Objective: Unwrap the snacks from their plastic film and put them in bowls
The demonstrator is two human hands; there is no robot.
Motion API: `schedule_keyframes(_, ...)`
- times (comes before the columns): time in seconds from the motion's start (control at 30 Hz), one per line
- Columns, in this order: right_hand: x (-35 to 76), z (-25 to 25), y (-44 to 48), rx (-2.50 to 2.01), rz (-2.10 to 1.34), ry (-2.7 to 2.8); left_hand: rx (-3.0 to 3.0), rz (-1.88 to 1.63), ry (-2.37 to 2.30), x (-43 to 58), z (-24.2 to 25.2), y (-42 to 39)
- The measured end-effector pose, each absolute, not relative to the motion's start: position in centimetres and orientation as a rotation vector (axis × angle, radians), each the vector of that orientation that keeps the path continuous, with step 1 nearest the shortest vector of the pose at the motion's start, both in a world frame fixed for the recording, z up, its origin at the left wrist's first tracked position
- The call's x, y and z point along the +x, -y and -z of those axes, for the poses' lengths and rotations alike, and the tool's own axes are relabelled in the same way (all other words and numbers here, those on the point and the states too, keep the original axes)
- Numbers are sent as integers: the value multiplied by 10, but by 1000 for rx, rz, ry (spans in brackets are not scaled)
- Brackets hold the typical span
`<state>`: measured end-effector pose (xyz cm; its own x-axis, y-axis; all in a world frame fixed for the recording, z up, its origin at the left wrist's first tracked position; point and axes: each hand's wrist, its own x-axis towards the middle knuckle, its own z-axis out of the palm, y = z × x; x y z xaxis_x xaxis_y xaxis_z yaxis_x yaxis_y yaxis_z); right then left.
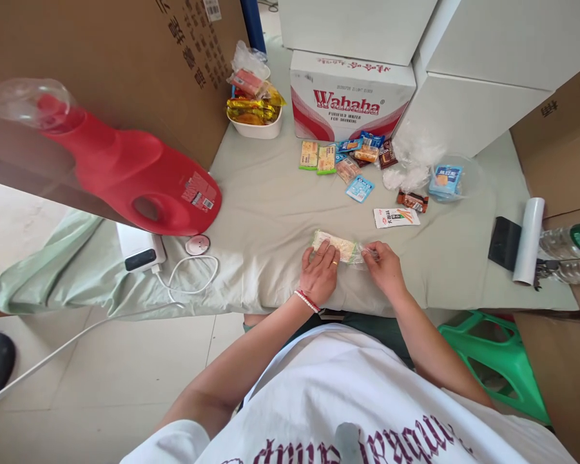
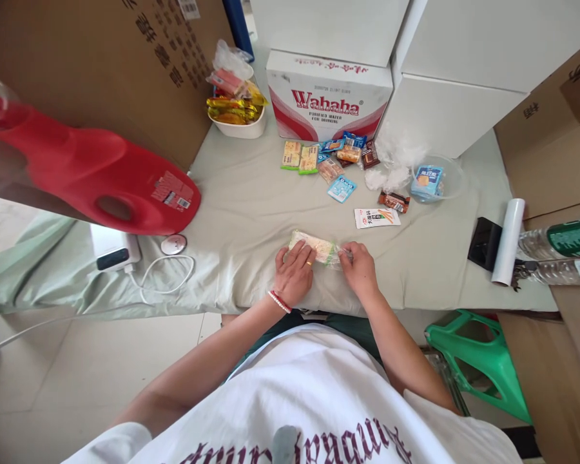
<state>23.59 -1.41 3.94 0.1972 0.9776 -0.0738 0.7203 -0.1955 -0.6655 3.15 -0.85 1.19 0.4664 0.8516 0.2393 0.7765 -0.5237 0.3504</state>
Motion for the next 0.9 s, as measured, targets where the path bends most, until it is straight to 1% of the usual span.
schedule_keyframes(0.07,230,-52,9,-1992,-718,1637,2544,-613,-1364,31,-10,7)
schedule_keyframes(0.23,197,-75,-19,-2037,-590,1925,2591,-553,-1230,30,-3,-2)
schedule_keyframes(0.4,168,-79,-36,-2056,-659,2163,2506,-605,-1131,23,4,-6)
schedule_keyframes(0.53,165,-63,-24,-1901,-640,2208,2309,-821,-999,9,7,-5)
schedule_keyframes(0.63,167,-48,-9,-1723,-527,2251,2107,-1122,-936,0,8,-6)
schedule_keyframes(0.7,167,-41,-1,-1638,-427,2319,1988,-1262,-931,-2,7,-9)
schedule_keyframes(0.77,165,-37,3,-1616,-329,2394,1882,-1310,-939,-1,5,-12)
schedule_keyframes(0.9,160,-36,-1,-1722,-185,2459,1673,-1364,-964,-1,-5,-8)
